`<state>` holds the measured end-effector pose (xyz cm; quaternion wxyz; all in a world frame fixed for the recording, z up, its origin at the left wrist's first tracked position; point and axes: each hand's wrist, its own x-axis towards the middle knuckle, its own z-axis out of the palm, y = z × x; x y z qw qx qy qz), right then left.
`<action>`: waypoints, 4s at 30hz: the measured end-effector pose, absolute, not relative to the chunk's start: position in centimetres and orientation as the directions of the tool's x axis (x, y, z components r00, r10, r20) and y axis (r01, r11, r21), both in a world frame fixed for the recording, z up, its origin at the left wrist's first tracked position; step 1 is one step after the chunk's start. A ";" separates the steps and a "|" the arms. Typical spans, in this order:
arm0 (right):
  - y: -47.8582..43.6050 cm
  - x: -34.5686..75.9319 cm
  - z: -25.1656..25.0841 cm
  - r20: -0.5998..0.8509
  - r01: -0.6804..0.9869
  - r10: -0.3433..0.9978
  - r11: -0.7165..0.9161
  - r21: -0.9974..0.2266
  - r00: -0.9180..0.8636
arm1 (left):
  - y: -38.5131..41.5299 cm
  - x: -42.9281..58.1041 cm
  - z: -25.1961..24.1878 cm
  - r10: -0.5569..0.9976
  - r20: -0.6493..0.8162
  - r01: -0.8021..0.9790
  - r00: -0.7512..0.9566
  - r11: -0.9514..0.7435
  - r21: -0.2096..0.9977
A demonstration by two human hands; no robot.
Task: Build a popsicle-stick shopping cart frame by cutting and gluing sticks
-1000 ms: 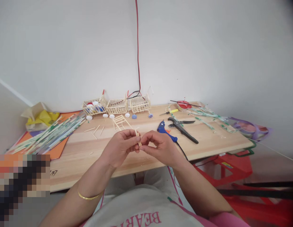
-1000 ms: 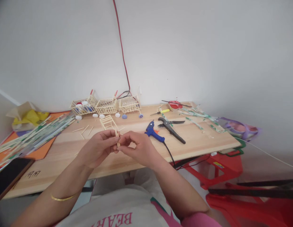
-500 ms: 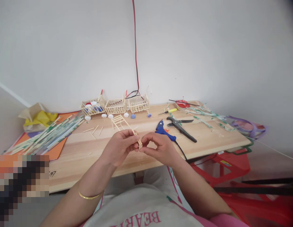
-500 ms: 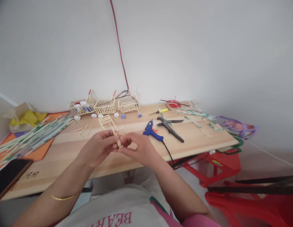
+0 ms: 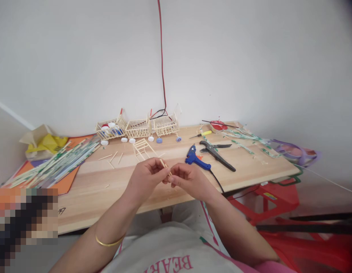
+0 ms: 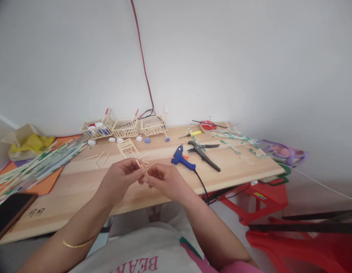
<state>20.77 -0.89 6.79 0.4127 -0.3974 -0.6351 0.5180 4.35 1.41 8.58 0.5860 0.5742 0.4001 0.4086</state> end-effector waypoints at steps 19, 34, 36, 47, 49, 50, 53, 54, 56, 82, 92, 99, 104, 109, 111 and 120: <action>-1.7 20.0 3.5 0.066 0.019 0.986 0.070 -0.997 -0.154 | -0.1 6.9 5.9 0.944 -0.128 -0.299 0.305 0.223 0.928; 5.6 39.1 3.4 0.028 0.983 0.996 -0.084 -0.166 0.090 | 0.3 5.5 6.6 0.884 -0.263 -0.299 0.387 0.390 0.871; 6.7 41.0 2.9 -0.123 0.992 0.990 -0.080 -0.099 0.067 | 0.2 5.5 6.8 0.882 -0.257 -0.290 0.395 0.385 0.876; 5.7 40.7 4.6 -0.121 0.980 0.993 -0.034 -0.195 0.011 | 0.2 5.0 6.7 0.882 -0.190 -0.295 0.432 0.337 0.894; 3.9 39.5 5.8 0.010 0.947 1.000 0.014 -0.321 -0.011 | 0.3 5.1 6.6 0.873 -0.176 -0.290 0.455 0.332 0.898; 2.8 38.5 6.5 0.082 0.921 0.995 0.086 -0.381 -0.060 | 0.3 5.2 6.6 0.867 -0.172 -0.286 0.468 0.332 0.899; -0.2 34.7 8.7 0.132 0.841 0.957 0.289 -0.458 -0.258 | 0.2 5.6 6.6 0.843 -0.160 -0.274 0.513 0.337 0.901; -1.0 33.4 9.3 0.101 0.807 0.936 0.342 -0.482 -0.336 | 0.2 5.7 6.6 0.835 -0.153 -0.269 0.529 0.336 0.902; -2.0 31.6 10.1 0.091 0.768 0.908 0.397 -0.504 -0.409 | 0.1 5.9 6.8 0.818 -0.135 -0.260 0.559 0.327 0.909; -3.5 28.4 10.2 0.056 0.827 0.888 0.447 -0.342 -0.457 | -0.2 5.5 7.7 0.842 -0.020 -0.001 0.540 0.024 1.000; -3.0 28.3 8.3 0.011 0.871 0.881 0.470 -0.142 -0.474 | -0.2 5.5 7.4 0.878 0.010 0.159 0.479 -0.098 0.982; -2.5 28.2 7.9 0.007 0.886 0.887 0.461 -0.052 -0.461 | 0.8 5.9 6.3 0.903 -0.001 0.165 0.429 -0.078 0.983; -1.9 28.5 5.8 0.021 0.885 0.888 0.461 -0.070 -0.460 | 1.6 6.1 4.5 0.904 -0.036 0.173 0.427 -0.043 0.984; -1.3 28.4 3.9 -0.037 0.890 0.911 0.393 -0.230 -0.411 | 1.9 6.4 2.2 0.924 -0.035 0.159 0.380 -0.028 0.987; -1.2 28.2 3.7 -0.068 0.907 0.927 0.344 -0.244 -0.370 | 1.8 6.5 1.5 0.923 -0.043 0.134 0.382 -0.010 0.991; -1.5 27.7 2.8 0.048 0.953 0.953 0.302 -0.026 -0.301 | 1.9 6.6 0.5 0.929 0.001 0.109 0.371 -0.044 0.993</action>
